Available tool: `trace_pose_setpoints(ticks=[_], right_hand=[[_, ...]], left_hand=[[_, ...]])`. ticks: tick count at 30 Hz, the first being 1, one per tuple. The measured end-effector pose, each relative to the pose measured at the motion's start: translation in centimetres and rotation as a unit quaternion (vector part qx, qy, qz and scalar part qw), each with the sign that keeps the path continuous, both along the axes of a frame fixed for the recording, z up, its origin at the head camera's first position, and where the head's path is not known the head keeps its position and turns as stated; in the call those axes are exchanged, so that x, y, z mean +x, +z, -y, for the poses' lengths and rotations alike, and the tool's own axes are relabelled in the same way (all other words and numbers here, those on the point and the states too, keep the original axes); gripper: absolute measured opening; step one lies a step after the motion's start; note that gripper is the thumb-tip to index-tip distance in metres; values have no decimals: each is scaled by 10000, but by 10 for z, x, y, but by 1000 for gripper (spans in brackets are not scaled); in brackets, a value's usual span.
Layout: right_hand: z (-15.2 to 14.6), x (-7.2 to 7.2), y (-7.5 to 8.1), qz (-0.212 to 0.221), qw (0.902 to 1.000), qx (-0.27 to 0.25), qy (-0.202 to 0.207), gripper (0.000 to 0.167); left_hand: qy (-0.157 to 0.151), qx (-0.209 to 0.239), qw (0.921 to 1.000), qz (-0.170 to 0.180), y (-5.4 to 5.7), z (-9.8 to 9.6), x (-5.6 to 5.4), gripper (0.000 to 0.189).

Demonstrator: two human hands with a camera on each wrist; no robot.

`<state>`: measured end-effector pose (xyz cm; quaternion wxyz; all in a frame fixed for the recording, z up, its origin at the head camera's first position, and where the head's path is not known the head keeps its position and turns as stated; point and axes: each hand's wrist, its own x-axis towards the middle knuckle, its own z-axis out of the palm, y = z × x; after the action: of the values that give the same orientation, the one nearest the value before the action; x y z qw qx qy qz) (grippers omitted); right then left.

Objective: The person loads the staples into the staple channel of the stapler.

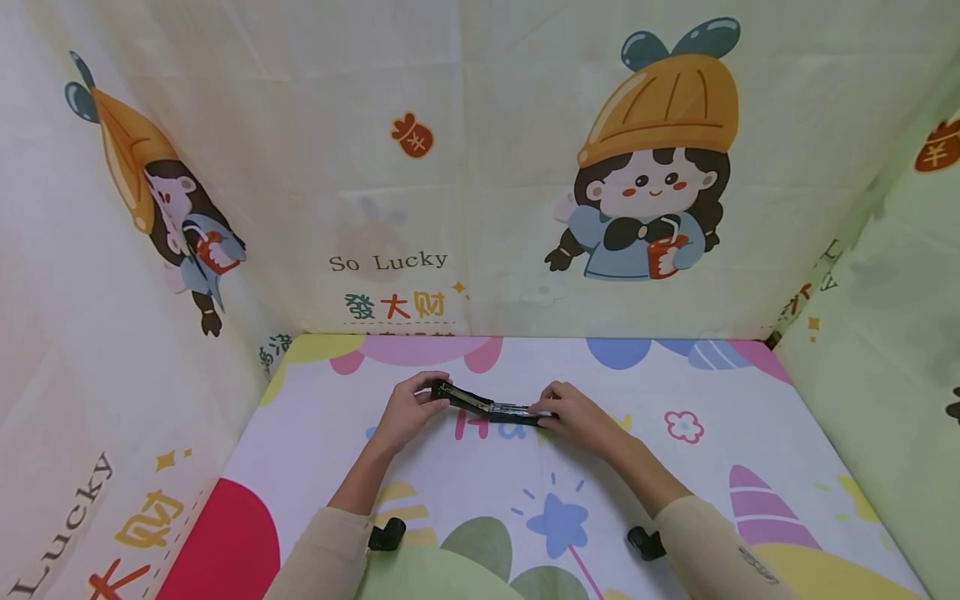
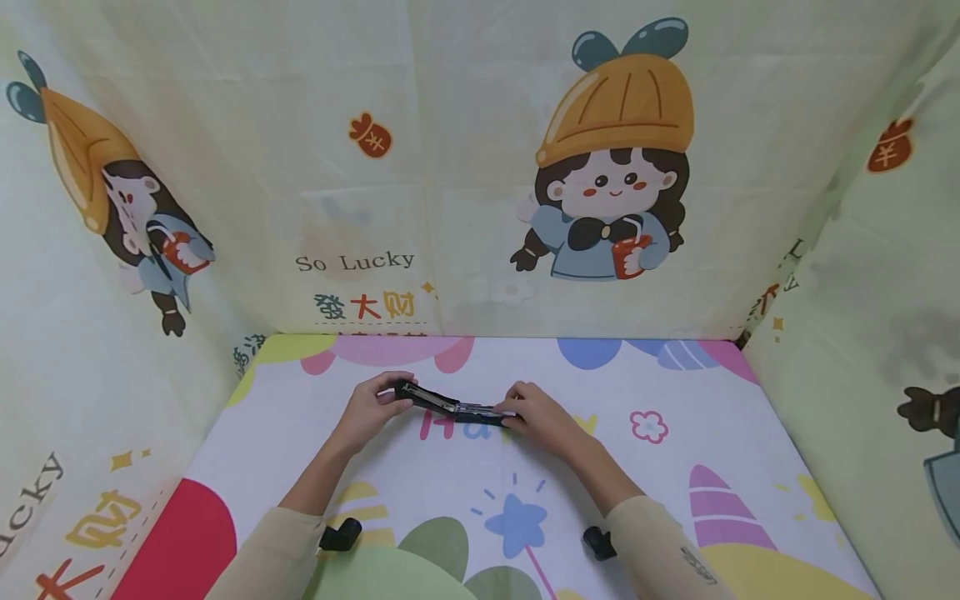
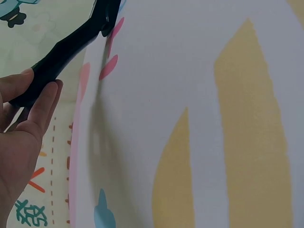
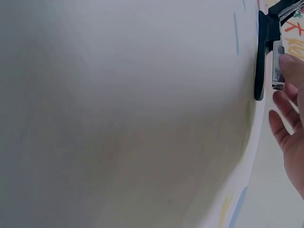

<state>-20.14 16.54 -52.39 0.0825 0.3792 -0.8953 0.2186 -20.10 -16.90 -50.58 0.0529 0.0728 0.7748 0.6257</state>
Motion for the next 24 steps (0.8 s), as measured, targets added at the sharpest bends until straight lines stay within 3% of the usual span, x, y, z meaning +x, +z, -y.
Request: trace_pose_setpoints(ticks=[12,24], right_hand=[[-8,5,5,532,9968,8,-603,33],[-25,4,-5,513,9968,-139,-596,37]], left_hand=[[37,-75,9999,94,2,-1,1,48],[45,-91,9999,57,1,-1,0,47]])
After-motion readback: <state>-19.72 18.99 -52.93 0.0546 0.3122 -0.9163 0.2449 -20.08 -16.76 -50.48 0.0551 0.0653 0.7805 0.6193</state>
